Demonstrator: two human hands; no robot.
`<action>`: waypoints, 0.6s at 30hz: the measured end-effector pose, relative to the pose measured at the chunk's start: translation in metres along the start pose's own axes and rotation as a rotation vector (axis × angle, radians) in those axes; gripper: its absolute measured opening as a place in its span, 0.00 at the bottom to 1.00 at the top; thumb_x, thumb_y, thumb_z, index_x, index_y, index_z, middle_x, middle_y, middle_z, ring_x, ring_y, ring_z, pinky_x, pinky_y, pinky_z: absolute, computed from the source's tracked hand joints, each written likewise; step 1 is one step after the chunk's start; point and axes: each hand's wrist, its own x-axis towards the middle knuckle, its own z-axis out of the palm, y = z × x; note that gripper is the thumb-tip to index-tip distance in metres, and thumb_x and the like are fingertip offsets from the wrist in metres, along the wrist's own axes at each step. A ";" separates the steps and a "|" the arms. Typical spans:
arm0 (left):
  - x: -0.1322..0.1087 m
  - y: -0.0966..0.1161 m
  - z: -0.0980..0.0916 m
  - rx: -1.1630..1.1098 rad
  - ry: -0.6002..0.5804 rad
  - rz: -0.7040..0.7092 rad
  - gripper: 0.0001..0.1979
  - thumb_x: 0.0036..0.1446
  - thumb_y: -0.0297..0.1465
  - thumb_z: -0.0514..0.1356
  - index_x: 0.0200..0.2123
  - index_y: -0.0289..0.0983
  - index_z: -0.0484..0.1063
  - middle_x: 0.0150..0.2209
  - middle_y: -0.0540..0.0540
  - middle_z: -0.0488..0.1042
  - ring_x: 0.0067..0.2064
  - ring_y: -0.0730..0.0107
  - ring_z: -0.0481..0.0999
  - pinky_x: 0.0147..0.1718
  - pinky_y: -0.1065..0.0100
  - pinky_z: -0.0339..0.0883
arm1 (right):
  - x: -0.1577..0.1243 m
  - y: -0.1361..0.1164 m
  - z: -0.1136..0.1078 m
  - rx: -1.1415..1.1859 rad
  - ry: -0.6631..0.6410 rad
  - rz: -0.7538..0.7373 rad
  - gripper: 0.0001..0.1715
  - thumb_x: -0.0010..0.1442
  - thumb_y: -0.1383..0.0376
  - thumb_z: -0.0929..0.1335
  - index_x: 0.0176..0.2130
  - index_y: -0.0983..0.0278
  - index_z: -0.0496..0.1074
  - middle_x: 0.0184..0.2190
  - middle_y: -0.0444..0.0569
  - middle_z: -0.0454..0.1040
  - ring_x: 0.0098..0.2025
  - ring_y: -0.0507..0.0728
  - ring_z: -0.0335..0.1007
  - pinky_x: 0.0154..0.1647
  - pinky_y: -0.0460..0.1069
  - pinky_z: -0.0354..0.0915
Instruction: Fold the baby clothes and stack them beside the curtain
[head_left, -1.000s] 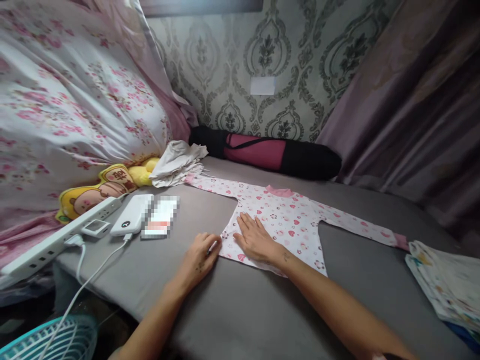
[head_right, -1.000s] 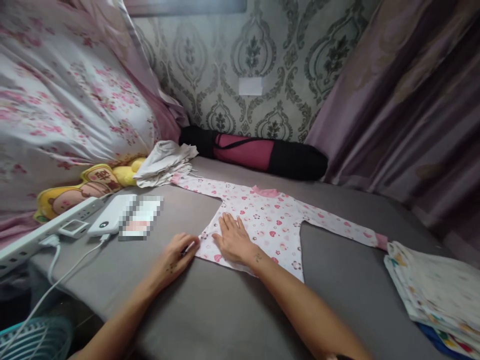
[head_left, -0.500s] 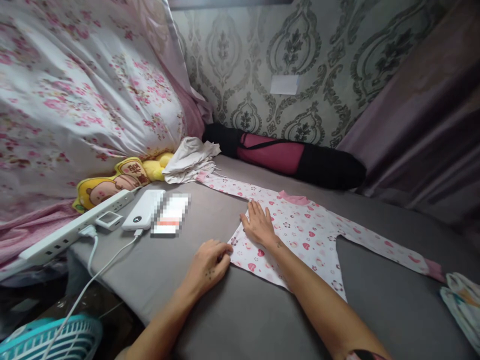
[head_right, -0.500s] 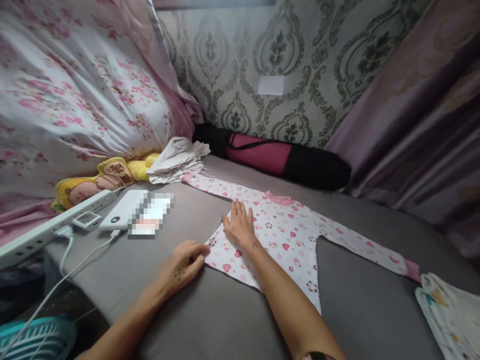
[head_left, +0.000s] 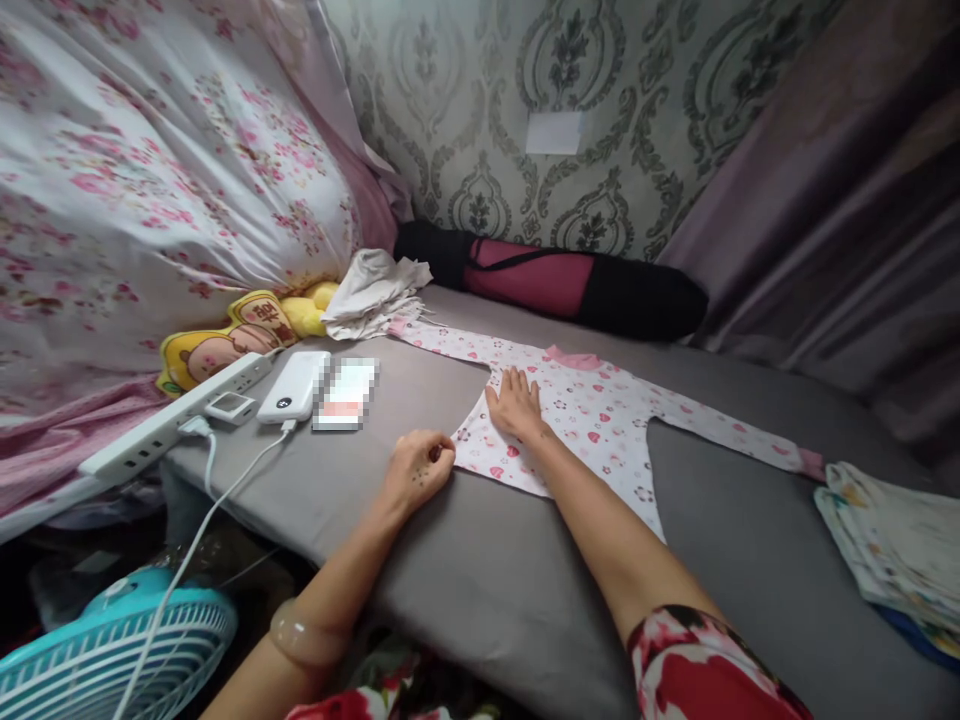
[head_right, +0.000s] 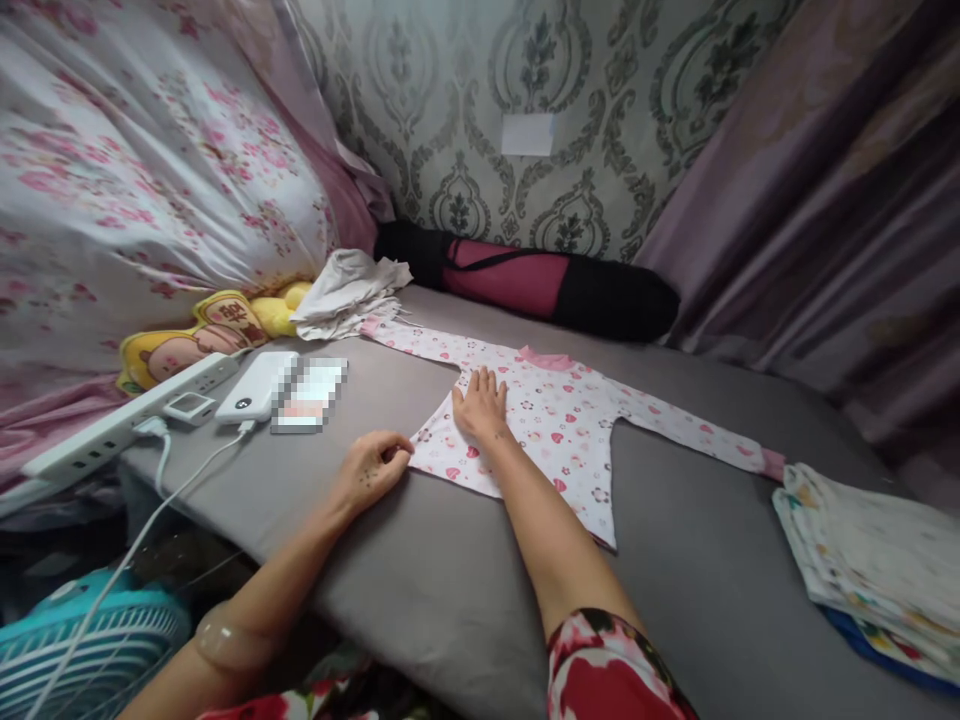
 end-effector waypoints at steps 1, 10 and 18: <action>0.000 0.000 -0.001 0.011 0.005 -0.012 0.10 0.52 0.27 0.54 0.28 0.38 0.76 0.26 0.49 0.73 0.32 0.69 0.69 0.36 0.68 0.59 | -0.005 -0.002 0.000 0.002 -0.017 -0.009 0.41 0.69 0.52 0.50 0.70 0.77 0.41 0.71 0.58 0.36 0.72 0.63 0.28 0.69 0.62 0.28; -0.002 -0.003 -0.003 0.043 0.058 -0.035 0.09 0.53 0.29 0.53 0.30 0.38 0.74 0.27 0.49 0.73 0.32 0.68 0.69 0.35 0.68 0.62 | -0.070 -0.033 0.002 0.047 -0.138 -0.196 0.43 0.68 0.50 0.49 0.70 0.77 0.41 0.71 0.60 0.33 0.72 0.62 0.24 0.68 0.63 0.24; 0.001 -0.015 0.000 0.031 0.178 -0.017 0.14 0.55 0.31 0.48 0.38 0.36 0.72 0.35 0.43 0.75 0.39 0.62 0.73 0.43 0.62 0.67 | -0.125 -0.053 0.001 0.161 -0.188 -0.414 0.39 0.69 0.54 0.52 0.68 0.77 0.47 0.70 0.62 0.41 0.72 0.63 0.30 0.70 0.61 0.30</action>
